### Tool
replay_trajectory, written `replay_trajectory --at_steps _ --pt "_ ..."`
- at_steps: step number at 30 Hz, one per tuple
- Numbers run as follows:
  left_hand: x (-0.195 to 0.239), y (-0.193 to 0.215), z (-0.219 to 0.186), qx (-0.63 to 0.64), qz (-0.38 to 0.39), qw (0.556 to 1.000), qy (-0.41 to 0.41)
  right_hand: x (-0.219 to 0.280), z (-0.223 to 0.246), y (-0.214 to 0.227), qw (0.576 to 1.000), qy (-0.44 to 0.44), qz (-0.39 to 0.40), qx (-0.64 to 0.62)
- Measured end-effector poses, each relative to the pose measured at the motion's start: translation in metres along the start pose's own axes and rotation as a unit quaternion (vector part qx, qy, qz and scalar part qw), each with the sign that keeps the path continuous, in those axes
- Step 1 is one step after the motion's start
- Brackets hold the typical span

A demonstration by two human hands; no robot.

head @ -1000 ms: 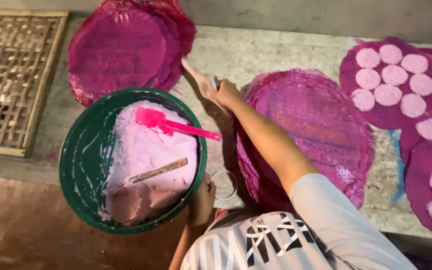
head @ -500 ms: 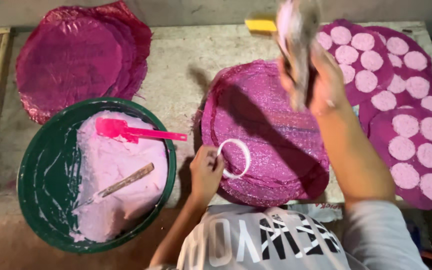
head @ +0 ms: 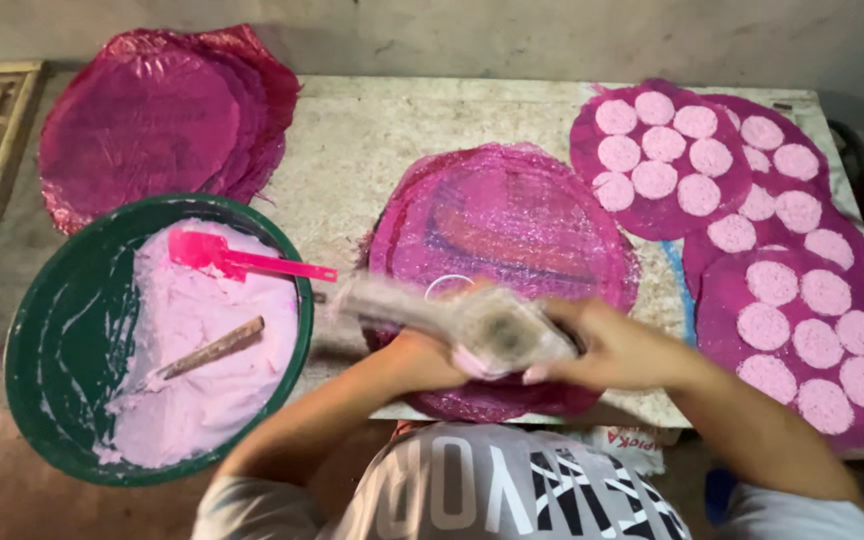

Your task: The person scoops pink dough from a green basin and presses it into a circular mold on a purple mat. They repeatedly fill the mold, remove the shaped circles, and stack them on a nearby tray. The process is continuous and repetitive throughout the clip.

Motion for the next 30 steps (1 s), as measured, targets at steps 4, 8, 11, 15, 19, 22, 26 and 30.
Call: replay_trajectory --at_steps 4,8,11,15,19,22,26,30 --pt "0.010 -0.050 -0.028 0.505 0.307 0.803 0.076 0.014 0.080 -0.008 0.949 0.172 -0.061 0.256" --pt "0.041 -0.062 -0.026 0.391 0.225 0.871 0.194 0.009 0.147 -0.026 0.852 0.443 0.092 0.264" --pt "0.072 -0.059 -0.048 0.234 0.271 0.918 0.168 0.012 0.145 -0.040 0.844 0.452 0.183 0.221" --pt "0.101 -0.018 -0.091 -0.163 0.355 0.914 0.112 0.020 0.134 -0.070 0.888 0.268 0.359 0.102" --pt "0.129 0.021 -0.113 -0.112 0.262 0.948 0.144 0.021 0.159 -0.097 0.878 0.254 0.405 0.036" --pt "0.156 0.048 -0.087 -0.186 0.187 0.955 0.137 0.006 0.185 -0.110 0.876 0.226 0.425 -0.025" --pt "0.236 0.099 0.000 -0.089 0.088 0.938 0.323 -0.022 0.212 -0.123 0.879 0.229 0.404 -0.109" --pt "0.317 0.173 0.039 0.289 -0.016 0.866 0.408 -0.077 0.247 -0.109 0.863 0.377 0.209 0.262"
Point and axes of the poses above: each hand's wrist, its own x-axis away from the middle knuckle, its own y-axis out of the back of the hand, z = x × y, the point moved 10 cm from there along -x, towards the middle knuckle, and after that the axes turned 4 degrees about -x, right-handed, at the moved point
